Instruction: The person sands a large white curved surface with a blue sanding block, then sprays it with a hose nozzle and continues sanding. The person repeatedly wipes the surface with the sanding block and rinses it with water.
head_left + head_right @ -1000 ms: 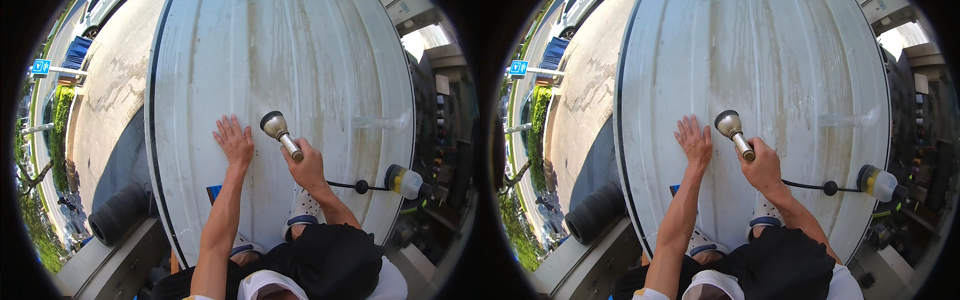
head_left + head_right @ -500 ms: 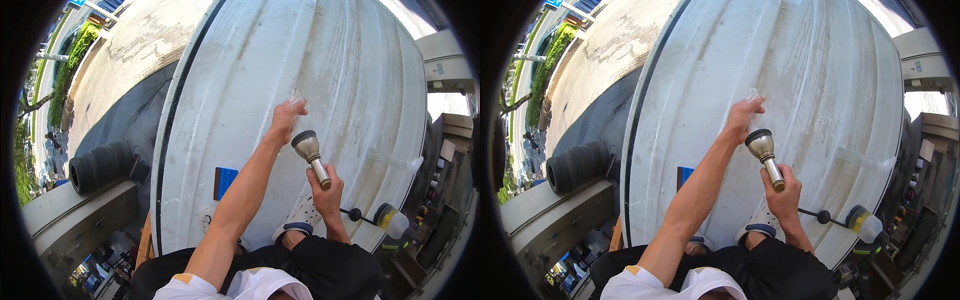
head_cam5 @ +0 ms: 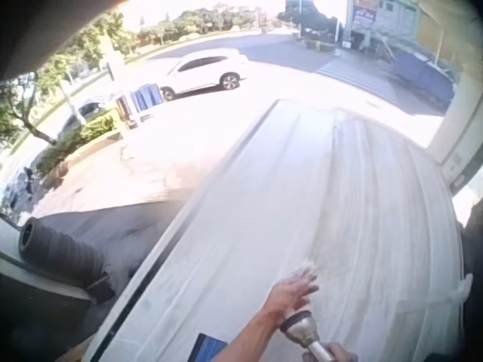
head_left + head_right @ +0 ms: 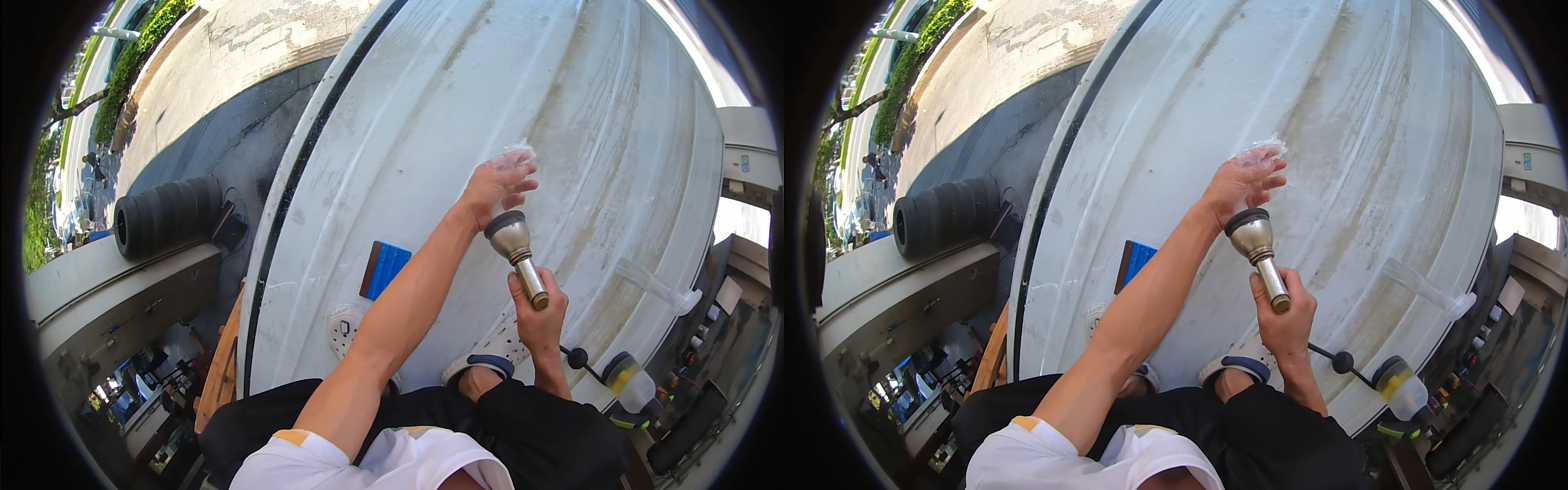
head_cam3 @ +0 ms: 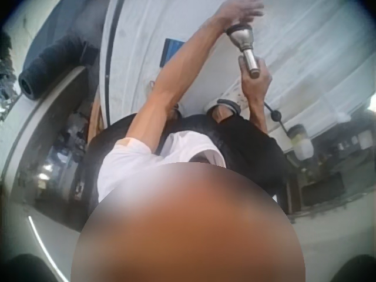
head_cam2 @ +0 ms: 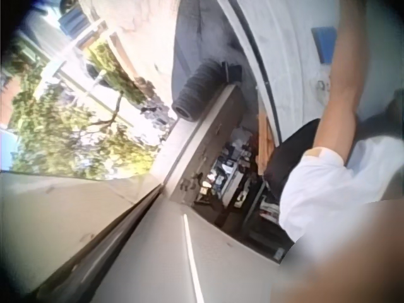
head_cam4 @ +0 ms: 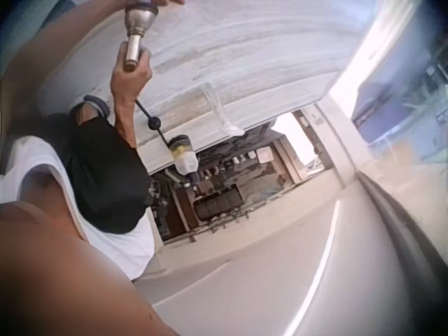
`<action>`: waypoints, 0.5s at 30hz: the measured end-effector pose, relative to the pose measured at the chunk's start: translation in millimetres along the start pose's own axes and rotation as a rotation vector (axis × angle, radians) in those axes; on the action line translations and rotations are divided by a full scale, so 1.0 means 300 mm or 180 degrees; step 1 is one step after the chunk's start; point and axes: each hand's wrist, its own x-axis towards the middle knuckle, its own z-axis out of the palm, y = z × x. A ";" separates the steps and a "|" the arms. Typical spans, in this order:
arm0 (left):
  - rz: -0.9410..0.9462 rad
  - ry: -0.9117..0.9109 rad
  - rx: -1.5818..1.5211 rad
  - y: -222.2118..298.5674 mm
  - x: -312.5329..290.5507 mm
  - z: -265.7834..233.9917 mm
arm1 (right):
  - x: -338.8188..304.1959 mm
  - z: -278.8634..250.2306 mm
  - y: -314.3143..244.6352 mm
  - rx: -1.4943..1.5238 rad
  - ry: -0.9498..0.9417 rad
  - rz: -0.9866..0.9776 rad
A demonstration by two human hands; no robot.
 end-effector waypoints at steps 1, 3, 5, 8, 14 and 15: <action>-0.0008 0.0000 -0.0012 -0.001 0.007 -0.010 | -0.002 0.001 0.002 -0.0006 -0.0012 0.0005; 0.0015 0.0038 -0.0017 0.013 0.013 -0.043 | -0.001 0.013 0.005 -0.0058 0.0028 -0.0044; 0.0128 -0.0020 0.0044 0.008 0.008 -0.061 | 0.004 0.018 0.004 -0.0097 0.0074 -0.0050; 0.0146 -0.0120 0.0136 0.010 0.001 -0.078 | 0.010 0.020 0.018 -0.0033 0.0140 -0.0047; 0.0220 0.0252 0.0592 -0.003 0.012 -0.053 | 0.005 0.018 0.007 -0.0093 0.0009 0.0003; 0.0282 0.0309 0.0759 -0.008 0.018 -0.059 | 0.004 0.020 0.007 -0.0098 -0.0027 0.0013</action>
